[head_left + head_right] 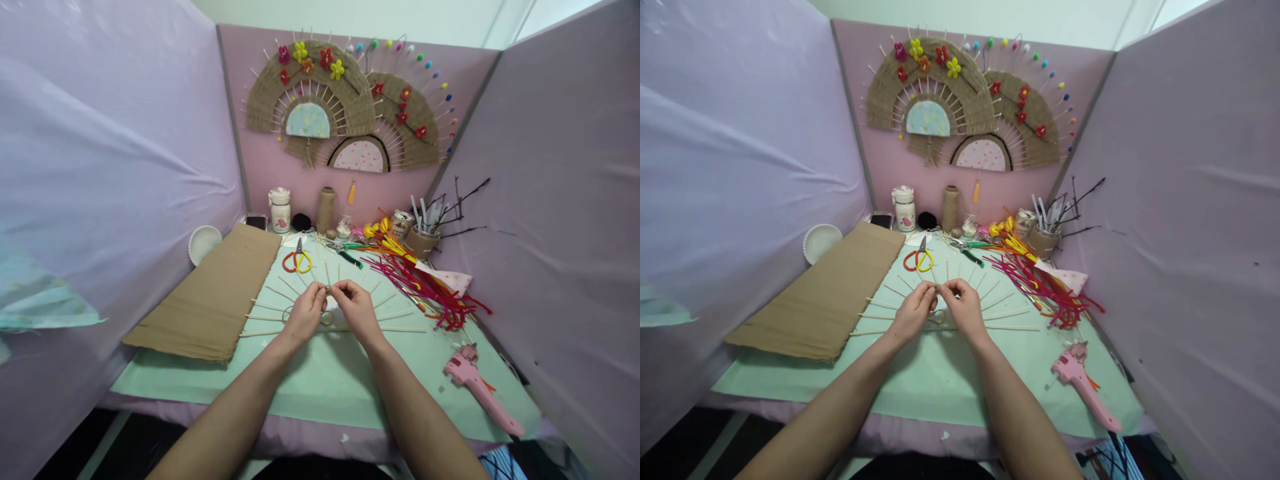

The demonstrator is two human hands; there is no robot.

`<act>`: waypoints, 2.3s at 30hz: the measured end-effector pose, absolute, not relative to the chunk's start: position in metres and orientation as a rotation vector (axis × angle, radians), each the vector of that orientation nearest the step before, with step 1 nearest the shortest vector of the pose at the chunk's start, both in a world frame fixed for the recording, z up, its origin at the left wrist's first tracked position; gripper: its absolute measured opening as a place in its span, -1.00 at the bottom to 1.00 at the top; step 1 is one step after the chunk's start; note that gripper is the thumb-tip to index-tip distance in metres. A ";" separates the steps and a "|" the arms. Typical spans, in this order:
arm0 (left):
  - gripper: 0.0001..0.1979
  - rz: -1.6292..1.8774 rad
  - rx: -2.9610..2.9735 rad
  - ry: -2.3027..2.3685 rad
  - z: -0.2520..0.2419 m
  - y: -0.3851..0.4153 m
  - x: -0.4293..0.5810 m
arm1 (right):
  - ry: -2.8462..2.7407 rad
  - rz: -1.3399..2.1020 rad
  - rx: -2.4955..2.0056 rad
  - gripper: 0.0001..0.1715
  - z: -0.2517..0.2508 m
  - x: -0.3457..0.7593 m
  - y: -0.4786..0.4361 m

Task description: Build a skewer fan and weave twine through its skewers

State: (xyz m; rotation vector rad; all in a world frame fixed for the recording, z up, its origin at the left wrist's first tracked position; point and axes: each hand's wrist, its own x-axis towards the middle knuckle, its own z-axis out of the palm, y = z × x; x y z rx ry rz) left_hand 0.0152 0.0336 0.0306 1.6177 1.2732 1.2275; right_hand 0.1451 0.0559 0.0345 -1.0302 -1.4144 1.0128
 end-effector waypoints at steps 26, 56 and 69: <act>-0.66 1.158 0.993 0.710 0.037 0.034 0.015 | -1.231 1.534 -0.841 -0.58 0.037 0.156 0.059; -0.66 1.144 1.616 1.168 0.039 0.029 0.016 | -1.233 1.328 -0.890 -0.70 0.037 0.153 0.060; -0.68 0.998 0.999 0.648 0.042 0.029 0.014 | -1.172 1.725 -0.708 -0.58 0.045 0.155 0.052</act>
